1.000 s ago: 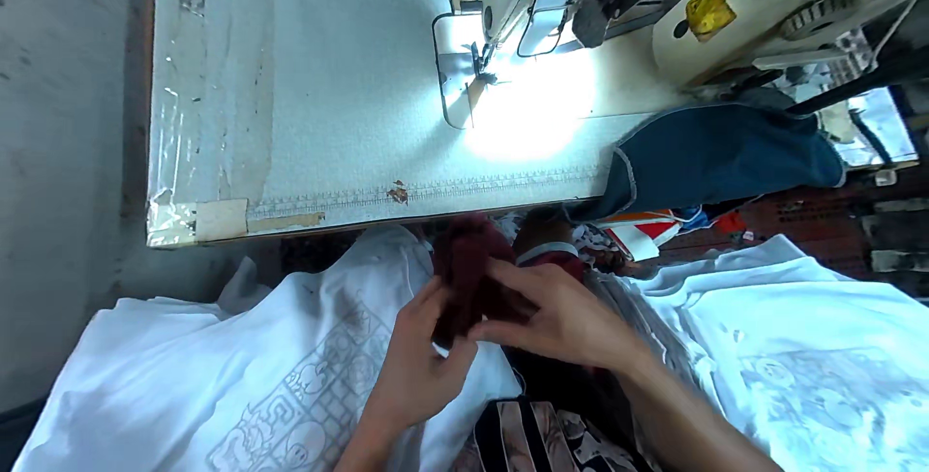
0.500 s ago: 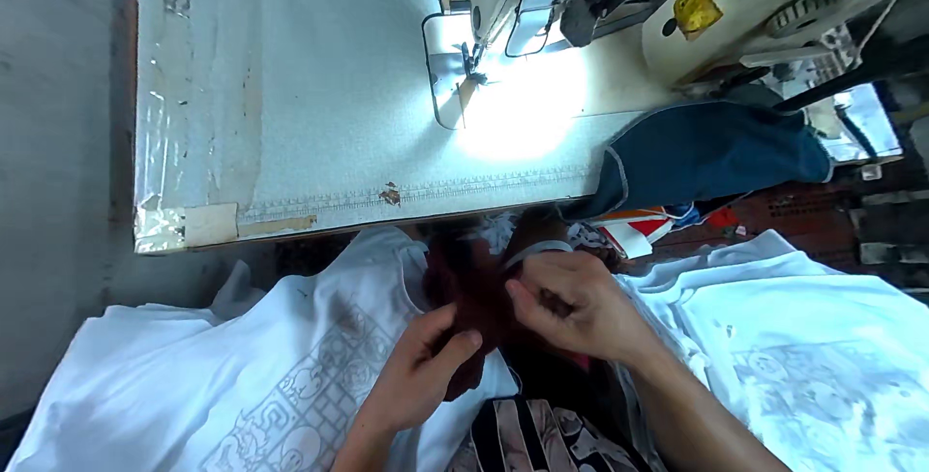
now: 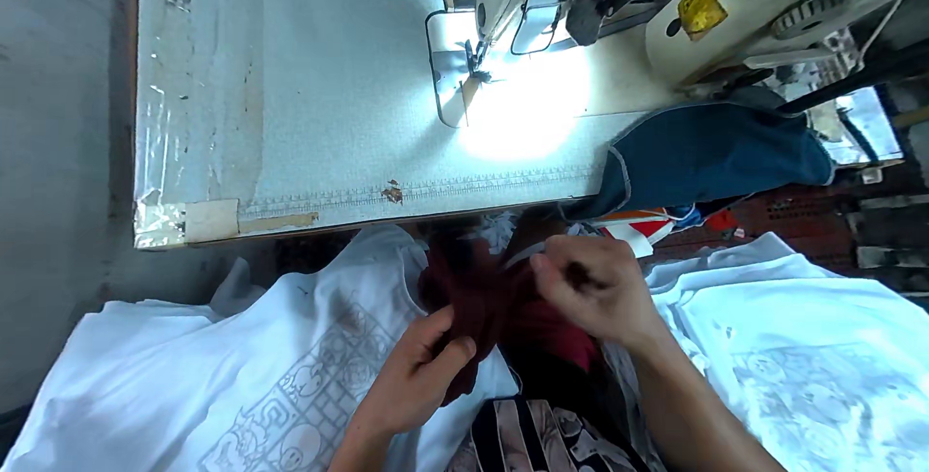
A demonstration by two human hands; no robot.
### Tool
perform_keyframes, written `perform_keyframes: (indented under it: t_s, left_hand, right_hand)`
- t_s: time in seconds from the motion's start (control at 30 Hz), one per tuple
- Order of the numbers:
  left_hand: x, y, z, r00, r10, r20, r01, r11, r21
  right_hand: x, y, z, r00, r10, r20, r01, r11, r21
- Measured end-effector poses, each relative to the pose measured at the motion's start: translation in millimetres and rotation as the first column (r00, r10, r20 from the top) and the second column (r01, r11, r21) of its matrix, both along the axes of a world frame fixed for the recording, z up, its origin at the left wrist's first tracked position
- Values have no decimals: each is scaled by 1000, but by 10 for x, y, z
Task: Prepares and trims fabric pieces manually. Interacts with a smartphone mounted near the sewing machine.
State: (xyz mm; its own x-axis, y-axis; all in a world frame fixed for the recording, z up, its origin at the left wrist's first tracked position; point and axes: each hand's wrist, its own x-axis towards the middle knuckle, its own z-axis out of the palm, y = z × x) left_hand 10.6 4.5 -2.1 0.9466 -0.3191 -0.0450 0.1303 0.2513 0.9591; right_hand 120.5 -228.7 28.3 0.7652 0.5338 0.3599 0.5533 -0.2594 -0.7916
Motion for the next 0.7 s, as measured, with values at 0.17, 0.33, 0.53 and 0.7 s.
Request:
perform_keyframes:
  t_s: [0.17, 0.33, 0.53, 0.7]
  left_hand:
    - [17, -12, 16, 1000, 10, -3, -10, 1000, 27]
    - [19, -8, 25, 1000, 21, 9, -22, 993, 114]
    - [30, -31, 41, 1000, 9, 26, -15, 976, 219]
    - [13, -14, 36, 1000, -22, 16, 18, 976, 218]
  right_hand:
    - [29, -17, 50, 999, 29, -22, -27, 997, 67]
    - [-97, 85, 70, 962, 176, -210, -113, 953, 280]
    - [-209, 181, 93, 822, 331, -463, -190, 926, 326]
    - [-159, 151, 61, 857, 185, -481, -3, 935, 355]
